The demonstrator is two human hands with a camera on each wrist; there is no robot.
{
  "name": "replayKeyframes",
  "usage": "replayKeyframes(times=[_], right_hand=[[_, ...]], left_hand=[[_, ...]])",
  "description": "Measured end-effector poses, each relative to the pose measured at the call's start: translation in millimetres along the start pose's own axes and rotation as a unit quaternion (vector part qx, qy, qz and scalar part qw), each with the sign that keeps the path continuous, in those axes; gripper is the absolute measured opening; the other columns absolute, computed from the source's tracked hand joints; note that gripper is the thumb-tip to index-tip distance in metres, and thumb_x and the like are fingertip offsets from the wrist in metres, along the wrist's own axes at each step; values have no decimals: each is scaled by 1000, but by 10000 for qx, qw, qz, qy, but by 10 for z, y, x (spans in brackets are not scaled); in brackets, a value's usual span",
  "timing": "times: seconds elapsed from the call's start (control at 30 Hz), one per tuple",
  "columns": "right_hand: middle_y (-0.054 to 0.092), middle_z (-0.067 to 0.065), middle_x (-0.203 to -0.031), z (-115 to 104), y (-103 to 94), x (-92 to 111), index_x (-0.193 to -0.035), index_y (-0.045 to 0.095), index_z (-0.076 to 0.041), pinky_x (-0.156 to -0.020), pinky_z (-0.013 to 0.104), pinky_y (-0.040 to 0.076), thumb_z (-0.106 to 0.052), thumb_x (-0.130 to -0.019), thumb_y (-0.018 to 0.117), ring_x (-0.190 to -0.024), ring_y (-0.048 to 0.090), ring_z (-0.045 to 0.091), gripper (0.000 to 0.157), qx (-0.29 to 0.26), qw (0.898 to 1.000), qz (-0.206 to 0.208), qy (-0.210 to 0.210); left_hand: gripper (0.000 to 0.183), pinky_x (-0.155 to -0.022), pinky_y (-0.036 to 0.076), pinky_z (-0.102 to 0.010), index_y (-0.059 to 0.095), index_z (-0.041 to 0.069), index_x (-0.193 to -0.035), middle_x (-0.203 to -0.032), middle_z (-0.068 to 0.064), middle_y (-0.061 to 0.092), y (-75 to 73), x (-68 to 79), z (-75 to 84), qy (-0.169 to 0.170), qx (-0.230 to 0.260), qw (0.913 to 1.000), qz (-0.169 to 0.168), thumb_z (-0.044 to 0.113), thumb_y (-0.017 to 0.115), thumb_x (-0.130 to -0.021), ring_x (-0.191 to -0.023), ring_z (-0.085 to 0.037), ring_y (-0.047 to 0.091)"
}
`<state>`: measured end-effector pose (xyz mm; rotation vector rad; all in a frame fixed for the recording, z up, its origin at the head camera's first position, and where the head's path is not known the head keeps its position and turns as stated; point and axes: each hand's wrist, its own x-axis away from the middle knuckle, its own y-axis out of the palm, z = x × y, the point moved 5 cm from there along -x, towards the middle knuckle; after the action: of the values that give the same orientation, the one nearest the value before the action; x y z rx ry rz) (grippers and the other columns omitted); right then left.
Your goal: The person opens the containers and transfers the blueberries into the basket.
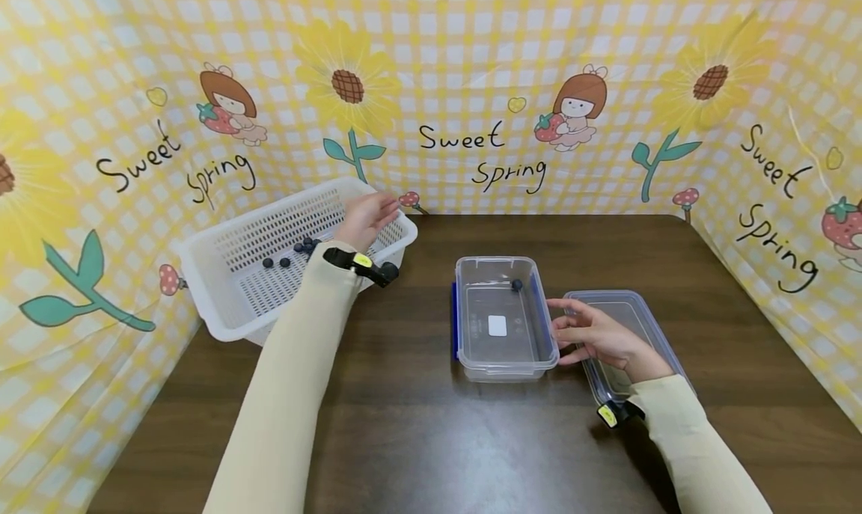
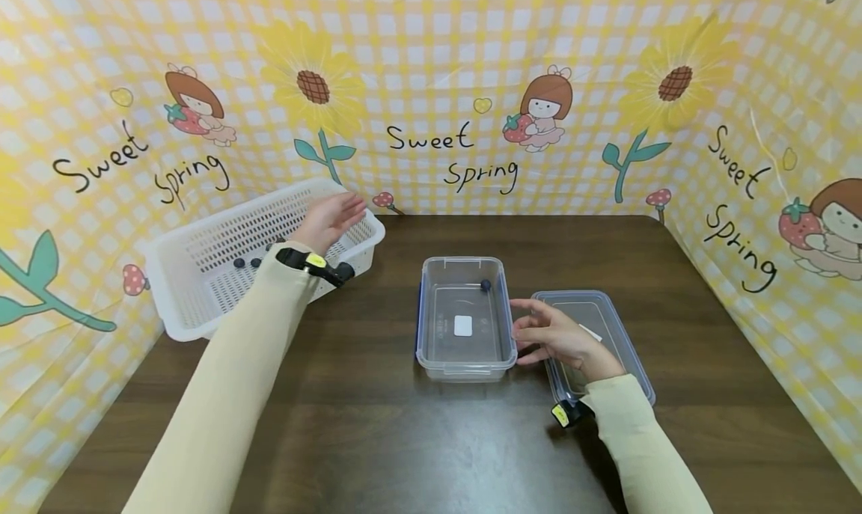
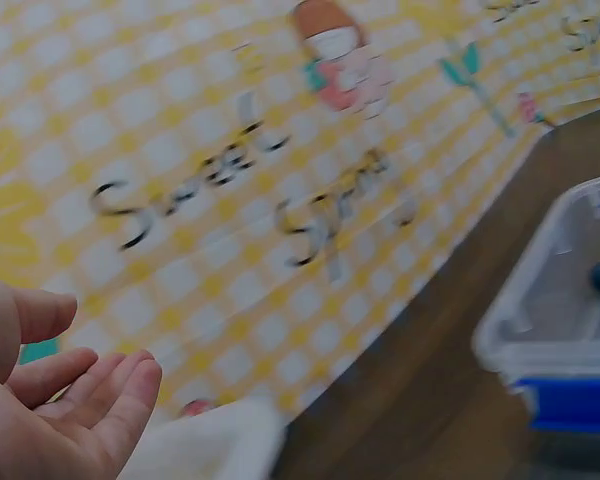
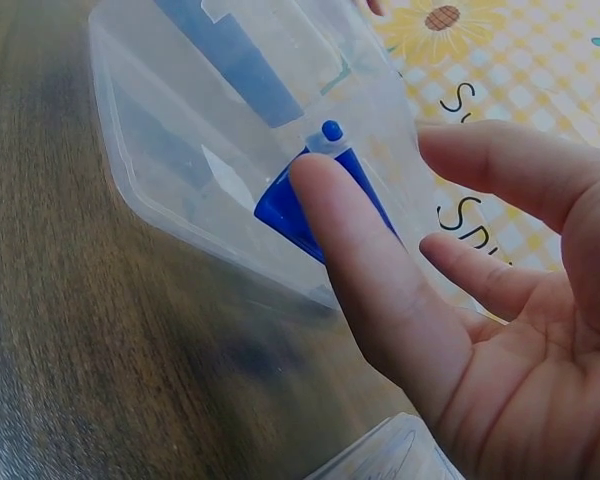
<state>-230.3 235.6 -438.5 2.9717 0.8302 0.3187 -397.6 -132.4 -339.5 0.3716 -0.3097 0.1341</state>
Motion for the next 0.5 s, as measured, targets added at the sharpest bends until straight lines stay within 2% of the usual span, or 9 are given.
replayKeyframes(times=[0.13, 0.23, 0.5], right_hand=[[55, 13, -107, 0, 1, -5, -151, 16, 5, -72, 42, 62, 4, -98, 56, -84, 67, 21, 67, 26, 10000, 12, 16], [56, 13, -107, 2, 3, -7, -151, 17, 5, -72, 41, 62, 4, -98, 56, -84, 67, 21, 66, 30, 10000, 3, 0], [55, 13, -106, 7, 2, -9, -151, 18, 5, -73, 43, 62, 5, -98, 55, -85, 67, 21, 64, 26, 10000, -24, -25]], left_hand=[[39, -98, 52, -30, 53, -2, -139, -138, -19, 57, 275, 36, -200, -24, -100, 9995, -295, 3, 57, -100, -123, -25, 59], [40, -100, 51, -33, 49, -4, -140, -139, -22, 54, 462, 79, -376, -56, -286, 9978, -603, 1, 56, -101, -125, -30, 57], [35, -99, 52, -38, 56, -10, -131, -130, -26, 60, 900, 267, -801, -250, -870, 9857, -1423, -2, 60, -97, -121, -35, 59]])
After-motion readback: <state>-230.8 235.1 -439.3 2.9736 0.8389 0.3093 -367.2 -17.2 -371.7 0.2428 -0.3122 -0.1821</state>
